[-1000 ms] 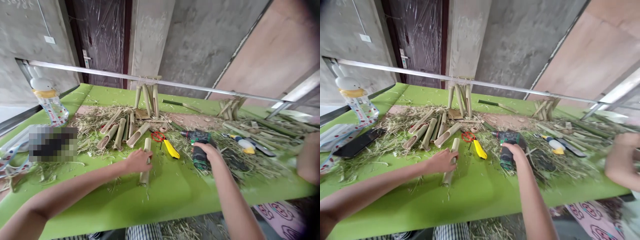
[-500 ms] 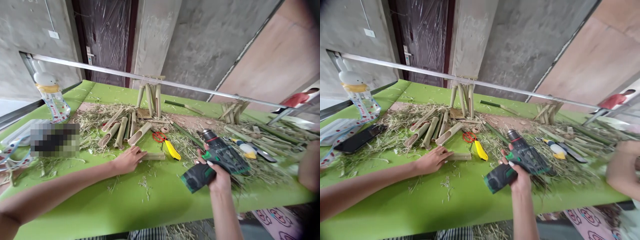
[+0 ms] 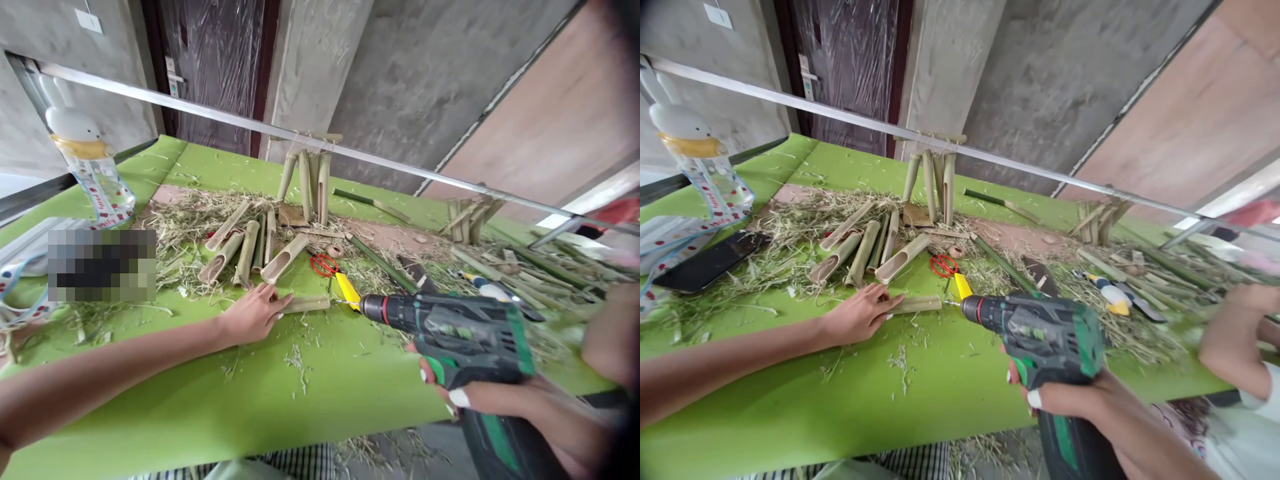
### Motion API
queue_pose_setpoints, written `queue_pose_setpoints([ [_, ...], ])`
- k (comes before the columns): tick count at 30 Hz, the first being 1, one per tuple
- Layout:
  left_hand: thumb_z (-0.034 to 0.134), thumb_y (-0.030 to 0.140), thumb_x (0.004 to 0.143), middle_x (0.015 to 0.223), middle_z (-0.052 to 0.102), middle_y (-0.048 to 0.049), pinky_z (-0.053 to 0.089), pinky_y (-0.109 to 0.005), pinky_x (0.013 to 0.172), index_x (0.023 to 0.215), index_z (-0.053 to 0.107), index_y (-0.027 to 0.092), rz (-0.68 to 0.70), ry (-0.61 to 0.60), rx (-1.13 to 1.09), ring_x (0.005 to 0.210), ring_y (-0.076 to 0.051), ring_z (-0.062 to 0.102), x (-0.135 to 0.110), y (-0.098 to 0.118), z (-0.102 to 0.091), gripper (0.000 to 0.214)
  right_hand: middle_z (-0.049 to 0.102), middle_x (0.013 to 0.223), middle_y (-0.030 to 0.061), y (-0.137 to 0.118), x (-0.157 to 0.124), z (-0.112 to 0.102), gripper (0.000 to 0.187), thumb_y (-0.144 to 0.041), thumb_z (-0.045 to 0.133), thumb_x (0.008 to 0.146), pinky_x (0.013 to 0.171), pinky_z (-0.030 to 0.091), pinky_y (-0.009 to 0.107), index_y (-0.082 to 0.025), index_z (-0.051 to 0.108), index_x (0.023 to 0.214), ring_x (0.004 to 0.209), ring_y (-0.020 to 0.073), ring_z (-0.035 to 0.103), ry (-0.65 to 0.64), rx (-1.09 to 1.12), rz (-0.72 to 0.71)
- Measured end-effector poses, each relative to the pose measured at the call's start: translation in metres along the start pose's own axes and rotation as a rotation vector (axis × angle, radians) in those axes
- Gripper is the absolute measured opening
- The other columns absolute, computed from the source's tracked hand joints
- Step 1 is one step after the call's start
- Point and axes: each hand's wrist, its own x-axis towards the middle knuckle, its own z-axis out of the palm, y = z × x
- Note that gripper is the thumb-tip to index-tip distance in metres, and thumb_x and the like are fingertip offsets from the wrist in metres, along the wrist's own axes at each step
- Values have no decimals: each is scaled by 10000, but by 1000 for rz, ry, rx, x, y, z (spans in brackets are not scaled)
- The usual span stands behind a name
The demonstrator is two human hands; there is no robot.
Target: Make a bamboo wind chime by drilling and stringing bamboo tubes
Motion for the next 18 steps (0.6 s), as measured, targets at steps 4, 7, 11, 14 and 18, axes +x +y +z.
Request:
queue_pose_setpoints([
  [4,375,158,876,1057,497,-112,443,-406,853,1380,361,253,-41,-49,-26,944,-208,481,-2,4,-5,514,678,754,61,-35,6,11,389,-245,677,426,549,465,270,-228,690,814,628,204,577,-141,32,192],
  [7,368,158,870,1077,491,-114,438,-422,857,1395,325,271,-43,-78,-25,947,-216,483,-2,4,-7,538,644,695,46,-43,12,22,361,-218,627,440,563,431,259,-218,680,797,638,189,548,-177,-13,162],
  [11,358,150,856,1071,502,-129,454,-425,833,1405,313,238,-41,-104,-16,939,-236,490,0,4,-5,558,636,735,44,-38,23,26,325,-231,622,441,583,409,274,-206,664,763,661,196,540,-229,-81,187],
  [14,363,144,841,1070,510,-132,468,-420,809,1402,323,234,-28,-79,-14,926,-243,501,1,3,-4,570,623,724,39,-32,29,23,269,-236,627,467,620,405,283,-200,657,732,661,185,525,-272,-69,162],
  [18,373,143,827,1054,519,-134,476,-421,786,1389,354,230,-21,-53,-21,894,-245,513,1,3,-3,569,616,713,47,-30,28,19,230,-250,649,472,620,407,302,-200,651,697,667,196,519,-278,-72,172],
])
